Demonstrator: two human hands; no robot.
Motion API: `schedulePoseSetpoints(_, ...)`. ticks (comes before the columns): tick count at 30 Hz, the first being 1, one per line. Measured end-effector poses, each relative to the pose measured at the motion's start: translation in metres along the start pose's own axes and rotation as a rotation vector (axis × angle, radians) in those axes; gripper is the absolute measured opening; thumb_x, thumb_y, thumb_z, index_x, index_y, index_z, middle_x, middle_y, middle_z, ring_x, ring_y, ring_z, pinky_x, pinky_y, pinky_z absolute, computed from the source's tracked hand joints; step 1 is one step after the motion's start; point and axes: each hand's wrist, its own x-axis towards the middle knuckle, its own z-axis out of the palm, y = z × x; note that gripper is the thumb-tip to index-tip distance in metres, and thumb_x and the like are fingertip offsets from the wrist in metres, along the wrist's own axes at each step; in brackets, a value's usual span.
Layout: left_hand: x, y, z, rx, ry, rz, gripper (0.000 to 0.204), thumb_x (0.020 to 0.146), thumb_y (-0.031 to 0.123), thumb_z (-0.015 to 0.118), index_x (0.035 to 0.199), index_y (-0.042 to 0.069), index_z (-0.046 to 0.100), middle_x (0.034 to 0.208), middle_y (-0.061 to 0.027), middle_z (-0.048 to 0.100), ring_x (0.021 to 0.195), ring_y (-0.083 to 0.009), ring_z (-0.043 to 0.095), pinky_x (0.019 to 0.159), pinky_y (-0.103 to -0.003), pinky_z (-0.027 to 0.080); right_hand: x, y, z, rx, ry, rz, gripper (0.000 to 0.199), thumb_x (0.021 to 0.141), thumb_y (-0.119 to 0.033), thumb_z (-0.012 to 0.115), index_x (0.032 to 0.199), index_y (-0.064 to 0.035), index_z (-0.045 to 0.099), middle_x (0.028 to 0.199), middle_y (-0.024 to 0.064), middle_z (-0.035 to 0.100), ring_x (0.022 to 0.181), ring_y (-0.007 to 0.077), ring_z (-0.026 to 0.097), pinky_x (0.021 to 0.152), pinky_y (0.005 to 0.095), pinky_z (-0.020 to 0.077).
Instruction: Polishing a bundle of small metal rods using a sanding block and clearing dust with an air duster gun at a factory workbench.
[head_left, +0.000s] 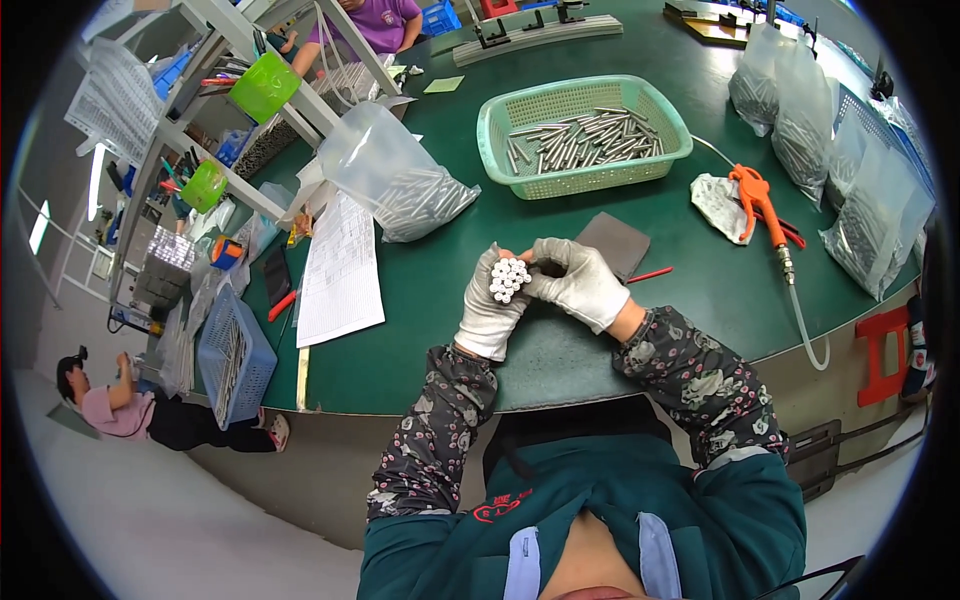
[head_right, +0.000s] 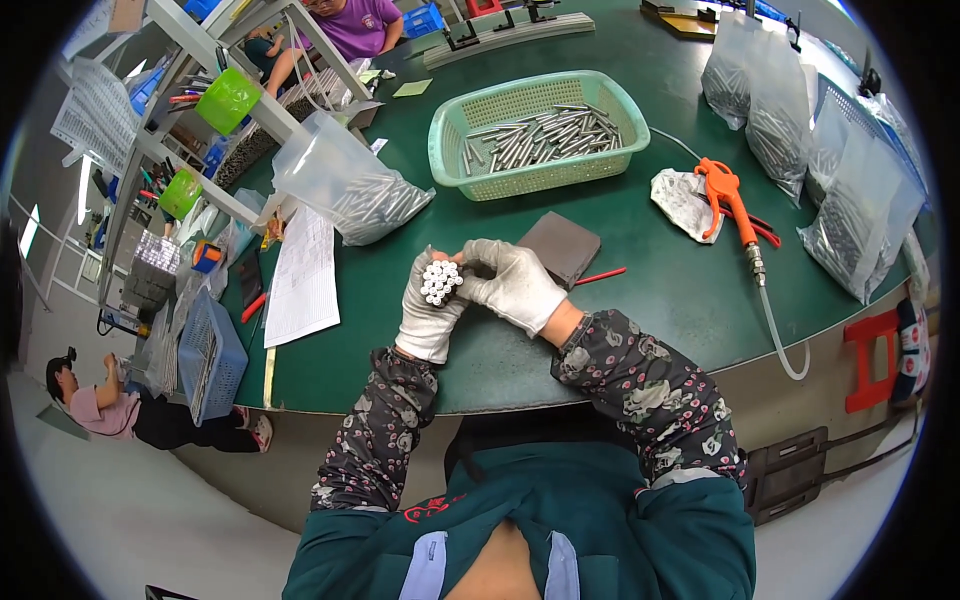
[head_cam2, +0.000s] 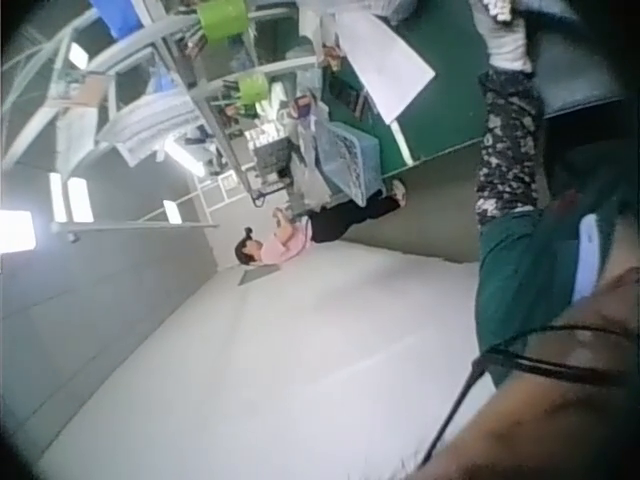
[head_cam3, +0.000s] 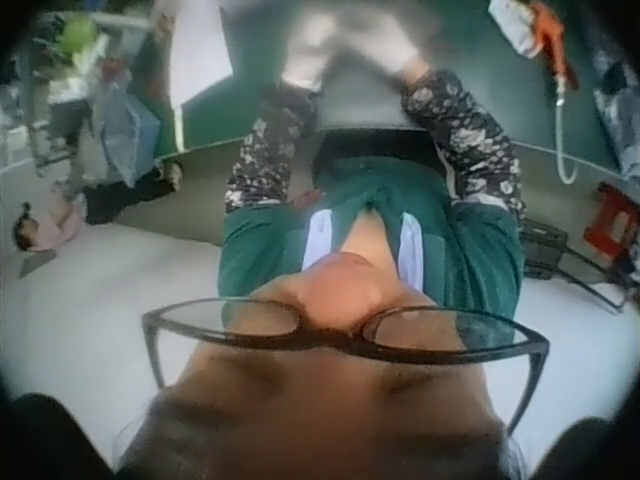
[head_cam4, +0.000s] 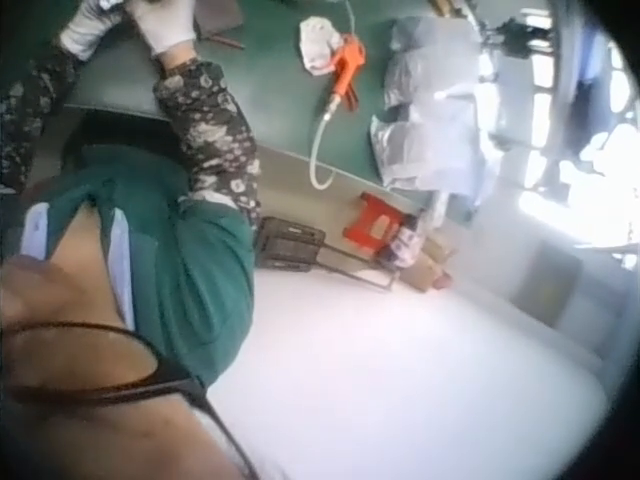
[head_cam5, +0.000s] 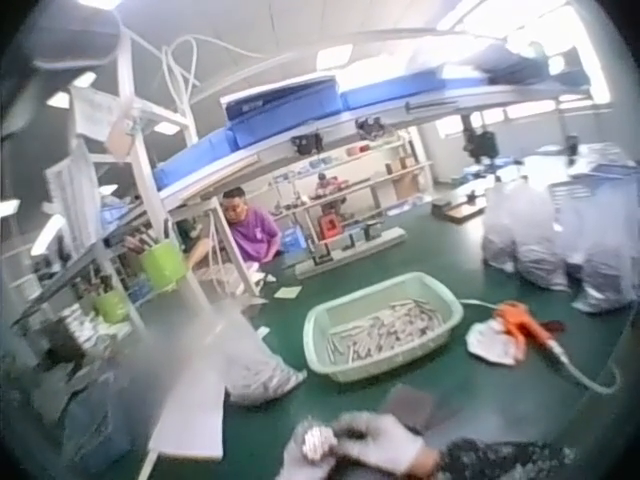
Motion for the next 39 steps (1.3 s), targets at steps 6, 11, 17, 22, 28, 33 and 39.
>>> schedulePoseSetpoints(6,0.001,-0.003,-0.002,0.031,0.051,0.028,0.026,0.082,0.033,0.058,0.082,0.007,0.052,0.083,-0.0071,0.058,0.083,-0.0191,0.058,0.076,-0.033,0.049,0.000,0.000,0.000,-0.023,-0.012,-0.047,0.024,0.075,-0.010,0.067,0.094,0.0013,0.058,0.073,-0.0006,0.055,0.068,0.0041,0.048,0.064,0.0196,0.0426)
schedulePoseSetpoints(11,-0.005,-0.008,0.012,0.210,0.083,0.146,0.026,0.083,0.032,0.058,0.082,0.007,0.052,0.082,-0.0075,0.058,0.083,-0.0195,0.058,0.075,-0.033,0.049,0.000,0.001,-0.001,-0.015,-0.004,-0.053,0.024,0.075,-0.010,0.067,0.094,0.0012,0.058,0.071,-0.0011,0.053,0.066,0.0042,0.047,0.063,0.0196,0.0424)
schedulePoseSetpoints(17,0.001,-0.002,0.003,0.074,0.055,0.042,0.025,0.084,0.031,0.056,0.083,0.007,0.051,0.083,-0.0078,0.058,0.084,-0.0198,0.058,0.075,-0.033,0.049,0.000,-0.002,-0.001,-0.073,-0.012,-0.083,0.024,0.075,-0.010,0.067,0.093,0.0017,0.057,0.071,-0.0005,0.053,0.067,0.0046,0.048,0.063,0.0202,0.0426)
schedulePoseSetpoints(22,0.007,-0.002,-0.008,-0.033,0.006,-0.015,0.024,0.084,0.030,0.055,0.083,0.006,0.052,0.083,-0.0073,0.057,0.083,-0.0200,0.057,0.076,-0.033,0.049,0.000,-0.001,0.001,0.020,-0.019,-0.036,0.025,0.075,-0.011,0.067,0.094,0.0019,0.057,0.075,0.0001,0.055,0.069,0.0046,0.049,0.065,0.0201,0.0429)
schedulePoseSetpoints(28,0.011,-0.004,-0.023,-0.077,-0.018,0.006,0.025,0.086,0.032,0.050,0.086,0.007,0.052,0.084,-0.0088,0.058,0.082,-0.0219,0.056,0.078,-0.037,0.048,0.000,0.003,0.000,-0.013,-0.018,0.011,0.024,0.074,-0.007,0.065,0.095,0.0010,0.057,0.079,0.0048,0.057,0.071,0.0087,0.053,0.067,0.0231,0.0455)
schedulePoseSetpoints(33,0.013,-0.014,-0.036,0.864,0.047,0.485,0.021,0.085,0.022,0.055,0.097,0.007,0.046,0.085,-0.0023,0.051,0.079,-0.0128,0.054,0.072,-0.025,0.047,0.000,-0.003,0.003,-0.170,0.014,-0.082,0.023,0.076,-0.008,0.063,0.096,0.0021,0.056,0.078,0.0037,0.057,0.072,0.0087,0.052,0.066,0.0221,0.0439)
schedulePoseSetpoints(39,0.008,-0.007,-0.019,0.039,0.008,0.109,0.044,0.073,-0.004,0.060,0.111,0.007,0.040,0.090,-0.0024,0.051,0.078,-0.0121,0.053,0.068,-0.023,0.047,0.000,-0.018,-0.008,-0.417,0.111,-0.333,0.017,0.068,-0.003,0.064,0.084,-0.0003,0.058,0.074,0.0088,0.055,0.068,0.0213,0.055,0.062,0.0297,0.0445)
